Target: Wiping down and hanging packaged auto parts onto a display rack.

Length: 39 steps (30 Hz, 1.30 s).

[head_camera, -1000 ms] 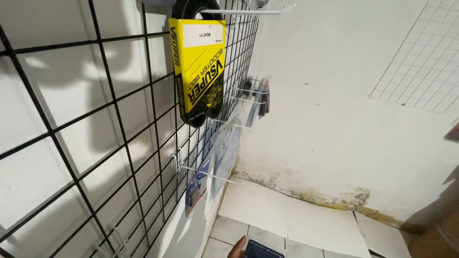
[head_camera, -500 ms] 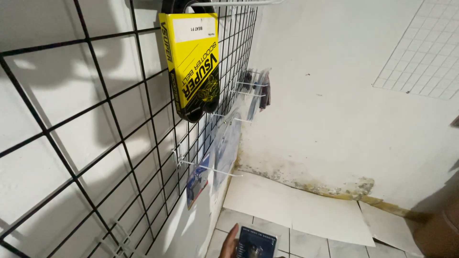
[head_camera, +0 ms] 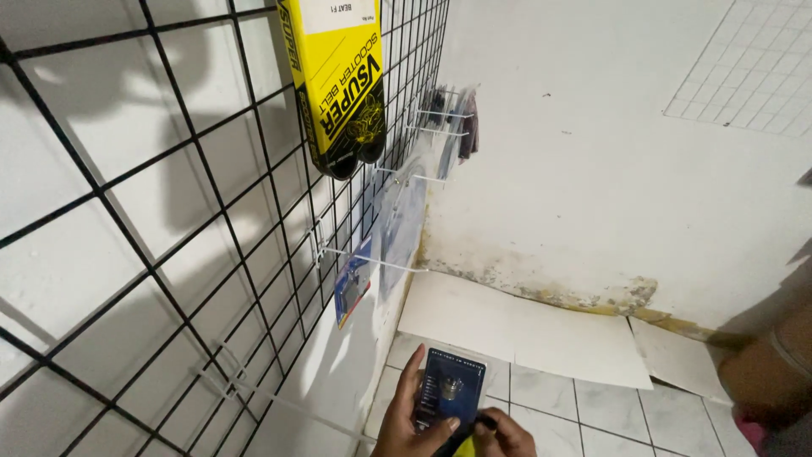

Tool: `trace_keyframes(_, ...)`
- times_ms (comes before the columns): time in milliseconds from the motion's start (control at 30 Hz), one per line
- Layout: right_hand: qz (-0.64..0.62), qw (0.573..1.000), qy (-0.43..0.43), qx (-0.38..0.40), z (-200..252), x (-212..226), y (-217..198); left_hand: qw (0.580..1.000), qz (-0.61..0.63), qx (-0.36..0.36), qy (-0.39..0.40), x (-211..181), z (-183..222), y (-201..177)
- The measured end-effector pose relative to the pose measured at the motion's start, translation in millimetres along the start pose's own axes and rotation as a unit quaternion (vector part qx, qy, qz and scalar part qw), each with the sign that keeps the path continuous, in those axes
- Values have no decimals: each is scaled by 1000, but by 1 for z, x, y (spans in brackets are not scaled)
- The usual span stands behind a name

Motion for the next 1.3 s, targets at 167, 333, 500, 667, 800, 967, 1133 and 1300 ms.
trace_keyframes(167,-28,999,7,-26,-20,84,-5,999,8,34,2,-1,10,6)
trace_keyframes(333,-24,998,15,-54,-27,130,0,999,0,47,0,-2,16,5)
trace_keyframes(500,-24,998,31,-39,-19,135,13,999,-22,-3,-25,-14,16,4)
trace_keyframes(667,-47,997,41,49,4,85,25,997,22,-69,20,-5,6,-6)
trace_keyframes(800,-137,981,86,105,20,61,31,993,43,-104,-18,-9,3,-8)
trace_keyframes(967,-109,992,38,53,25,62,26,995,49,-85,25,-6,3,2)
trace_keyframes(1133,-80,996,34,5,27,60,24,996,42,-73,31,-13,7,8)
trace_keyframes(1300,-53,994,64,-74,21,58,18,999,-18,-36,-11,-16,14,15)
Point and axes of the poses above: each hand's wrist, its own z-axis away from the middle knuckle, its own y-axis out of the palm, x = y × z, the point moved 1 cm from there along -z, towards the middle knuckle, and after that the axes turned 1 degree about -y, right-handed, at the moved point
